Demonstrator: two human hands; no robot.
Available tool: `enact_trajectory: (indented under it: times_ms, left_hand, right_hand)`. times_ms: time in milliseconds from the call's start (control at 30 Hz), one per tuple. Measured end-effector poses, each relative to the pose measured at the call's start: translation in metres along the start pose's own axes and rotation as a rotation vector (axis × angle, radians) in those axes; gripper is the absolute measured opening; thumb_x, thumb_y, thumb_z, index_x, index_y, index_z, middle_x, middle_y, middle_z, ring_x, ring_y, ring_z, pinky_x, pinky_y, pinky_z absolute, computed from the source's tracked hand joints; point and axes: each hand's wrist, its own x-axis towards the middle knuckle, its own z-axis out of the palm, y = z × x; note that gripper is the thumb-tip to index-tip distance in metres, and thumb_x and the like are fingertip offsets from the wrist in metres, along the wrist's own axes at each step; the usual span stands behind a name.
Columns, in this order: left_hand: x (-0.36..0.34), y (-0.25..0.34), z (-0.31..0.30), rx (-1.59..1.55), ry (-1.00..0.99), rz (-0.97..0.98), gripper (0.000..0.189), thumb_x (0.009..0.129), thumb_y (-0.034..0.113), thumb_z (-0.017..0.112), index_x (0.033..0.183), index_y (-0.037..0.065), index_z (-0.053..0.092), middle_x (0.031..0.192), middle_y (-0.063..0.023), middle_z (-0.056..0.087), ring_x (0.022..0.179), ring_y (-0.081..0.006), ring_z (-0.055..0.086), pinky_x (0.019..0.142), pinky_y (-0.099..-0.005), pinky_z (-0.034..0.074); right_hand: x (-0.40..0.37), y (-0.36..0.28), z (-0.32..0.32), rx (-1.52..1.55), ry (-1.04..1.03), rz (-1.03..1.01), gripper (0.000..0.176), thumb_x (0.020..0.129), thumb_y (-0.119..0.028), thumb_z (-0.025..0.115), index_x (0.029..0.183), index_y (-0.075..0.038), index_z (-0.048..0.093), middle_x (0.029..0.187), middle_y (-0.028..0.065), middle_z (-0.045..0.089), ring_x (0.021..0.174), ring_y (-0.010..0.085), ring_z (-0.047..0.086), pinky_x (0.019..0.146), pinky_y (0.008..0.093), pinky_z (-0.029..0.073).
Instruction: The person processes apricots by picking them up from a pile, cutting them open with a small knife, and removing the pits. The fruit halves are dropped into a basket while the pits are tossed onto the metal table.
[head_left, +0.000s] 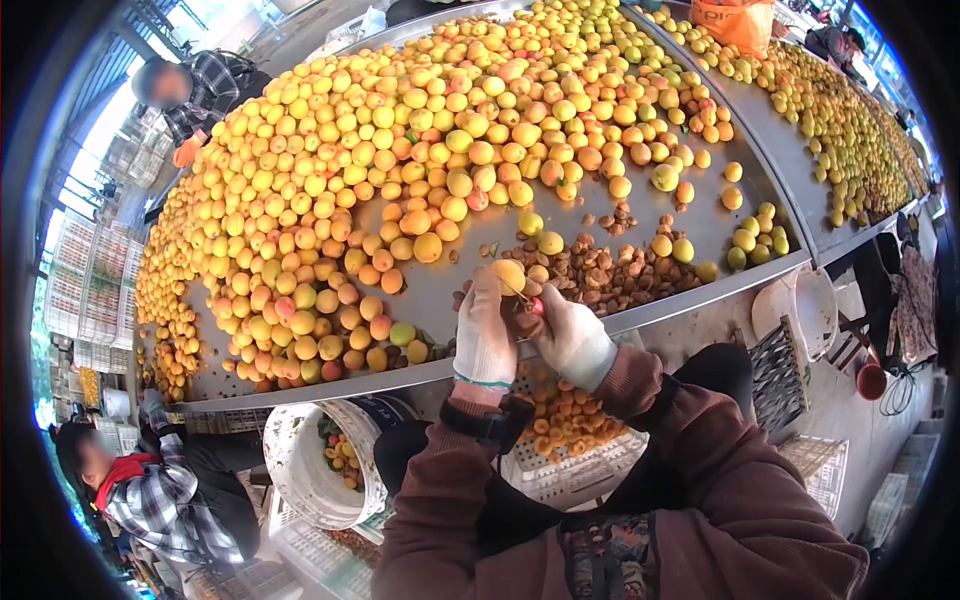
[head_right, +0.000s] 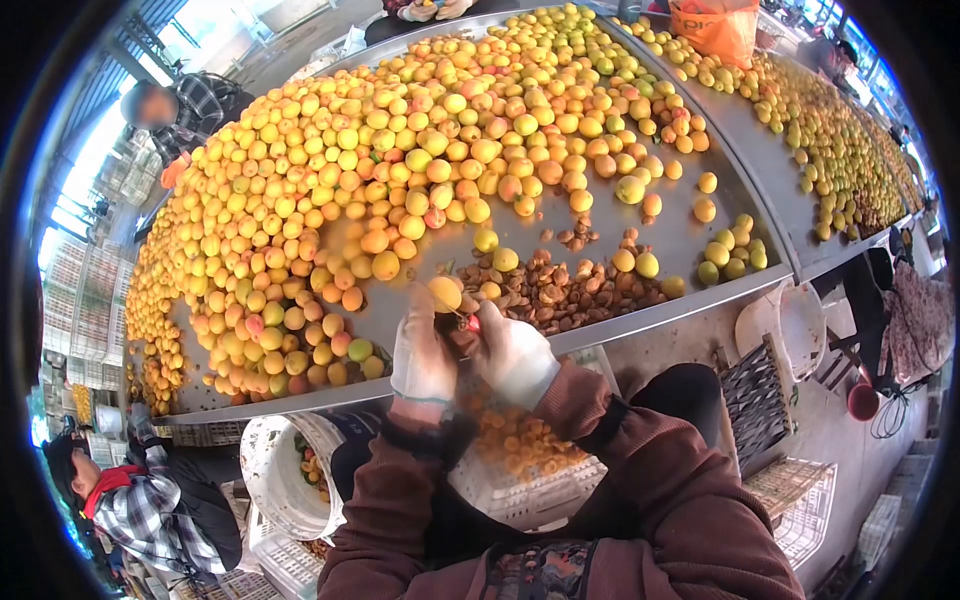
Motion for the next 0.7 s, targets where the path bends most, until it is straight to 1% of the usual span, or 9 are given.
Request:
enact_trajectory:
  times_ms: [200,233,300,367,433,500,567,633,700]
  left_hand:
    - [0.004,0.008,0.011,0.306,0.003,0.168,0.034,0.101,0.026,0.050,0.123,0.000,0.054,0.099,-0.0062,0.065,0.085,-0.0132,0.062,0.074,-0.0246,0.052]
    - [0.002,0.010,0.017,0.367,0.002,0.293,0.034,0.101,0.023,0.051,0.124,0.000,0.053,0.101,-0.0062,0.065,0.088,-0.0133,0.063,0.076,-0.0243,0.052]
    - [-0.002,0.014,0.016,0.330,-0.025,0.230,0.035,0.100,0.023,0.054,0.125,-0.001,0.052,0.103,-0.0077,0.065,0.092,-0.0145,0.061,0.081,-0.0268,0.051]
    - [-0.003,0.010,0.014,0.297,-0.059,0.159,0.036,0.099,0.023,0.056,0.125,-0.001,0.051,0.106,-0.0091,0.064,0.097,-0.0157,0.059,0.085,-0.0292,0.050]
    - [-0.003,0.002,0.014,0.018,-0.037,0.037,0.038,0.099,0.022,0.056,0.127,-0.002,0.049,0.106,-0.0096,0.064,0.097,-0.0159,0.060,0.084,-0.0286,0.050]
    - [-0.006,0.013,0.013,0.093,-0.048,0.003,0.036,0.098,0.020,0.057,0.126,-0.001,0.051,0.108,-0.0094,0.064,0.098,-0.0158,0.061,0.084,-0.0282,0.051]
    - [-0.006,0.018,0.018,0.166,-0.059,-0.027,0.034,0.097,0.017,0.058,0.125,-0.001,0.052,0.109,-0.0092,0.065,0.100,-0.0157,0.062,0.083,-0.0279,0.051]
    - [-0.006,0.017,0.023,0.525,-0.074,0.343,0.036,0.099,0.025,0.056,0.125,0.000,0.052,0.108,-0.0093,0.065,0.099,-0.0164,0.062,0.082,-0.0268,0.051]
    - [-0.009,0.017,0.025,0.425,-0.068,0.261,0.043,0.099,0.032,0.054,0.125,-0.002,0.049,0.105,-0.0107,0.065,0.101,-0.0176,0.061,0.084,-0.0282,0.050]
  right_hand:
    - [0.005,0.002,-0.006,0.343,-0.035,-0.001,0.027,0.096,-0.030,0.053,0.105,-0.004,0.048,0.074,0.0236,0.062,0.073,0.0462,0.061,0.059,0.0492,0.048]
    - [0.005,0.002,-0.005,0.363,-0.040,-0.027,0.028,0.097,-0.031,0.053,0.103,-0.004,0.049,0.074,0.0217,0.062,0.071,0.0422,0.062,0.060,0.0463,0.049]
    - [0.002,-0.001,-0.006,0.386,-0.052,-0.046,0.029,0.098,-0.032,0.052,0.100,-0.004,0.051,0.075,0.0199,0.062,0.070,0.0383,0.064,0.062,0.0434,0.050]
    - [0.001,-0.012,-0.013,0.221,-0.006,0.004,0.032,0.099,-0.035,0.052,0.096,-0.004,0.053,0.075,0.0135,0.059,0.069,0.0214,0.060,0.065,0.0359,0.049]
    - [-0.001,-0.009,-0.013,0.237,-0.010,0.005,0.032,0.099,-0.036,0.052,0.098,-0.004,0.053,0.076,0.0140,0.060,0.071,0.0214,0.060,0.066,0.0354,0.049]
    - [0.001,-0.005,-0.013,0.256,-0.006,-0.004,0.033,0.099,-0.037,0.051,0.099,-0.004,0.053,0.077,0.0145,0.061,0.072,0.0214,0.061,0.067,0.0349,0.049]
    - [0.002,0.003,-0.013,0.344,-0.097,-0.008,0.032,0.099,-0.035,0.050,0.106,-0.004,0.052,0.084,0.0217,0.064,0.079,0.0371,0.066,0.067,0.0403,0.051]
    - [0.003,-0.008,-0.022,0.405,-0.148,0.015,0.033,0.099,-0.035,0.050,0.109,-0.004,0.052,0.088,0.0240,0.064,0.083,0.0411,0.065,0.068,0.0421,0.051]
    - [0.001,-0.013,-0.020,0.468,-0.204,0.047,0.035,0.099,-0.036,0.049,0.112,-0.004,0.051,0.092,0.0264,0.064,0.088,0.0452,0.063,0.069,0.0438,0.052]
